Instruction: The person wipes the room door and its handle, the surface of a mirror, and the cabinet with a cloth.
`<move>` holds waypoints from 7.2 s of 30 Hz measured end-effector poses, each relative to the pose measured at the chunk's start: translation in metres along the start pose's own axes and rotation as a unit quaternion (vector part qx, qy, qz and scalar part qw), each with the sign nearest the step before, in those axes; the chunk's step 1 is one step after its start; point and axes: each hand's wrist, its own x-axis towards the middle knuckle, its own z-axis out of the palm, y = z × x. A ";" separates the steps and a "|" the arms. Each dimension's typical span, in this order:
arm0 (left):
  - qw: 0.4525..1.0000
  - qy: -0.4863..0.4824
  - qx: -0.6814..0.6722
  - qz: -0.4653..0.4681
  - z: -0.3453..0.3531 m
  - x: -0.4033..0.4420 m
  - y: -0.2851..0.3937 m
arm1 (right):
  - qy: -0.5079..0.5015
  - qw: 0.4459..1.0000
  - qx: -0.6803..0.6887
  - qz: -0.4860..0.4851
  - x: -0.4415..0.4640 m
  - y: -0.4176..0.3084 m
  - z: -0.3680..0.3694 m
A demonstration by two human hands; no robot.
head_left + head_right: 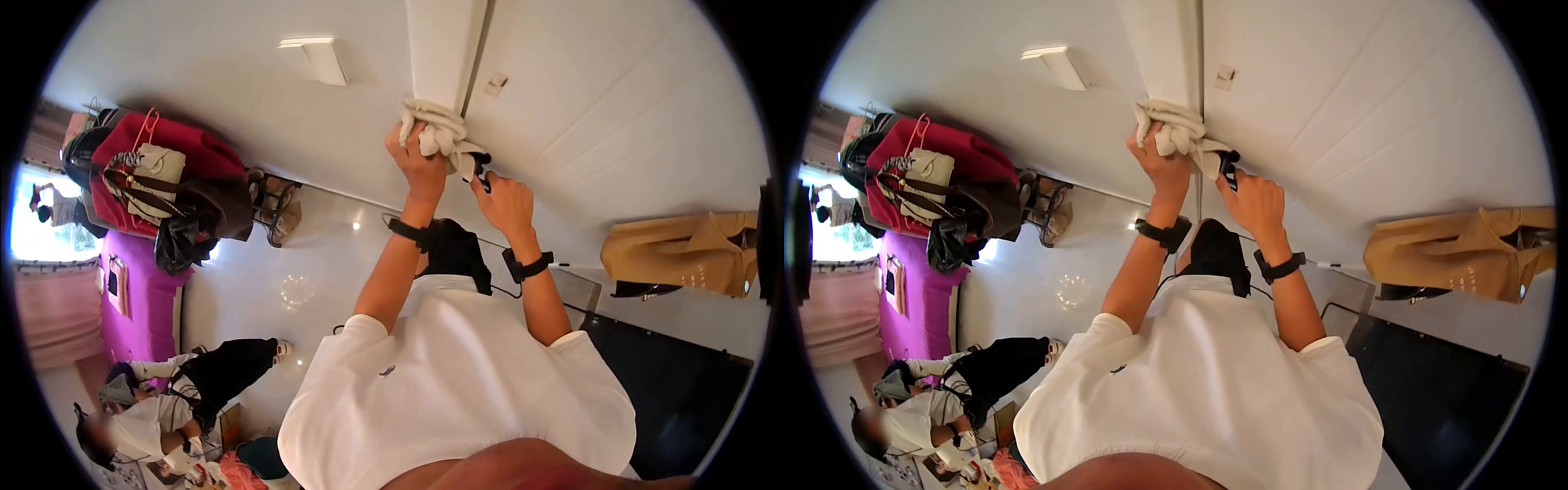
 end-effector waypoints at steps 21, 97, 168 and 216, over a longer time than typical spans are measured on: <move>0.950 -0.293 0.012 -0.108 -0.023 0.014 0.068 | 0.030 0.997 0.067 0.021 -0.019 0.051 0.066; 0.915 -0.373 0.007 0.155 -0.013 -0.063 0.049 | 0.116 0.909 0.326 0.233 -0.121 0.133 0.054; 0.904 -0.393 -0.023 0.165 -0.011 -0.056 0.046 | 0.263 0.963 0.059 0.016 -0.074 0.078 -0.042; 0.391 -0.777 -0.449 0.207 -0.034 -0.264 0.480 | 0.519 0.686 0.231 0.456 -0.571 0.252 -0.147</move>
